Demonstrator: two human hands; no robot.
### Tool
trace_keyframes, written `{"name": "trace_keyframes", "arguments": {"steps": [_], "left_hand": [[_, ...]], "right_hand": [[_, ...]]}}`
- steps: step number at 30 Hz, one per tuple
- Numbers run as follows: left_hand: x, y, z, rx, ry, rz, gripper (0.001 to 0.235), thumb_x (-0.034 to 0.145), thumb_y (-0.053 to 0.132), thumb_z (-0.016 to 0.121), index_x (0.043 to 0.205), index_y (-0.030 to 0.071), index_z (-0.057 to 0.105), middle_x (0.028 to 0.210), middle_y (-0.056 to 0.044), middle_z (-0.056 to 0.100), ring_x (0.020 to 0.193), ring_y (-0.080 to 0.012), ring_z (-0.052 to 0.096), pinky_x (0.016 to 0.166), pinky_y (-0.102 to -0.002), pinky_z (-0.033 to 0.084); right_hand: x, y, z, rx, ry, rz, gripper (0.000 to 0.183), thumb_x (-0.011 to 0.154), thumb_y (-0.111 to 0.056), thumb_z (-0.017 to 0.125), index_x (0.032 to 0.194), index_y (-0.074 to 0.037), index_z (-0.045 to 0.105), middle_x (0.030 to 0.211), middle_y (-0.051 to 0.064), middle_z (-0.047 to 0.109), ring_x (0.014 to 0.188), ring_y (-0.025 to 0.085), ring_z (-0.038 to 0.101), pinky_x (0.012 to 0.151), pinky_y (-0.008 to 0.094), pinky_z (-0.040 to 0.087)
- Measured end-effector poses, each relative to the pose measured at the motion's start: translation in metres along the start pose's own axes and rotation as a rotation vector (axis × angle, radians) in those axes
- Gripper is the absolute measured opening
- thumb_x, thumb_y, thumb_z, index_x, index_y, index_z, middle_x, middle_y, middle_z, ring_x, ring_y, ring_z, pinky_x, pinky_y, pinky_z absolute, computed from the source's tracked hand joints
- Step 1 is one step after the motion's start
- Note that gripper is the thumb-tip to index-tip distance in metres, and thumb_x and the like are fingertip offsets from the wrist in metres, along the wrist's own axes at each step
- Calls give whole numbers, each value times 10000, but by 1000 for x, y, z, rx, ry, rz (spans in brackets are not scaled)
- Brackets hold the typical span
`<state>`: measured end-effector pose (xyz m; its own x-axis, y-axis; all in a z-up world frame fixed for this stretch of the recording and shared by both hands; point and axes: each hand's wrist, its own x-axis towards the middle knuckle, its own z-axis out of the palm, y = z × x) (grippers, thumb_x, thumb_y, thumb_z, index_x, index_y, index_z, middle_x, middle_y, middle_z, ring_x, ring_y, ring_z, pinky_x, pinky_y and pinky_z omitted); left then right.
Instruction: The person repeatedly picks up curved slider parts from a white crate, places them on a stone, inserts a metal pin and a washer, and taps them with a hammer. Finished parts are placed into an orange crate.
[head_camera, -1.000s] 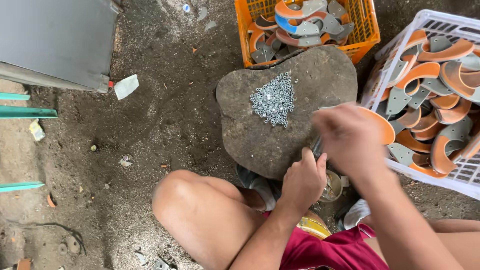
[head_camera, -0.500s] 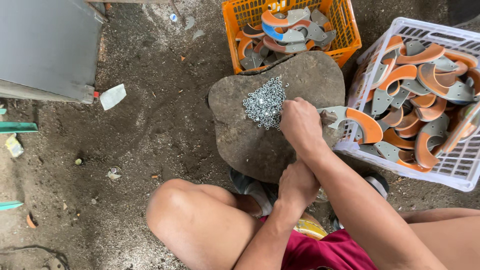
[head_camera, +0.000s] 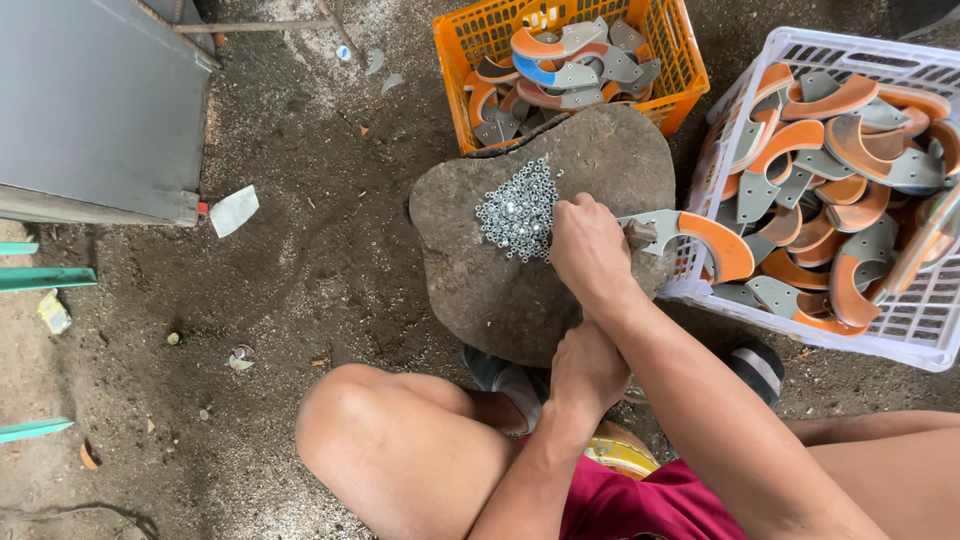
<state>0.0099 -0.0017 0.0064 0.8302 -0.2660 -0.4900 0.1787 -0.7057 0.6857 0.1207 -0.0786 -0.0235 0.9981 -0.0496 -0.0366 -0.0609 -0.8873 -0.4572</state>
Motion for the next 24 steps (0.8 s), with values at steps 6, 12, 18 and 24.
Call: {"name": "trace_keyframes", "arguments": {"steps": [6, 12, 18, 24], "left_hand": [[-2, -5, 4, -47, 77, 108, 430, 928, 274, 593, 1197, -58, 543, 954, -347, 697, 945, -553, 649, 849, -627, 502], [-2, -3, 7, -13, 166, 84, 374, 1069, 347, 480, 1093, -25, 506, 831, -339, 682, 807, -572, 644, 727, -670, 494], [-2, 0, 7, 16, 196, 94, 407, 1062, 397, 465, 1082, -8, 509, 779, -324, 684, 760, -548, 663, 680, -646, 509], [-1, 1, 8, 17, 197, 89, 415, 1061, 392, 462, 1104, -18, 503, 772, -326, 682, 757, -542, 668, 680, -638, 518]], "right_hand": [[-12, -21, -30, 67, 154, -197, 57, 841, -45, 683, 850, 4, 709, 940, 203, 662, 916, 404, 672, 850, 477, 548], [-76, 36, -113, 502, 290, 58, 62, 942, -65, 730, 996, -44, 751, 908, 78, 740, 778, 181, 709, 713, 290, 548], [-70, 99, -97, 269, 58, 36, 125, 872, -54, 744, 995, -51, 762, 932, 145, 701, 806, 300, 693, 724, 380, 545], [-70, 104, -64, 204, 146, -64, 174, 867, -61, 722, 1037, -59, 759, 1052, 157, 705, 933, 388, 685, 801, 442, 550]]}}
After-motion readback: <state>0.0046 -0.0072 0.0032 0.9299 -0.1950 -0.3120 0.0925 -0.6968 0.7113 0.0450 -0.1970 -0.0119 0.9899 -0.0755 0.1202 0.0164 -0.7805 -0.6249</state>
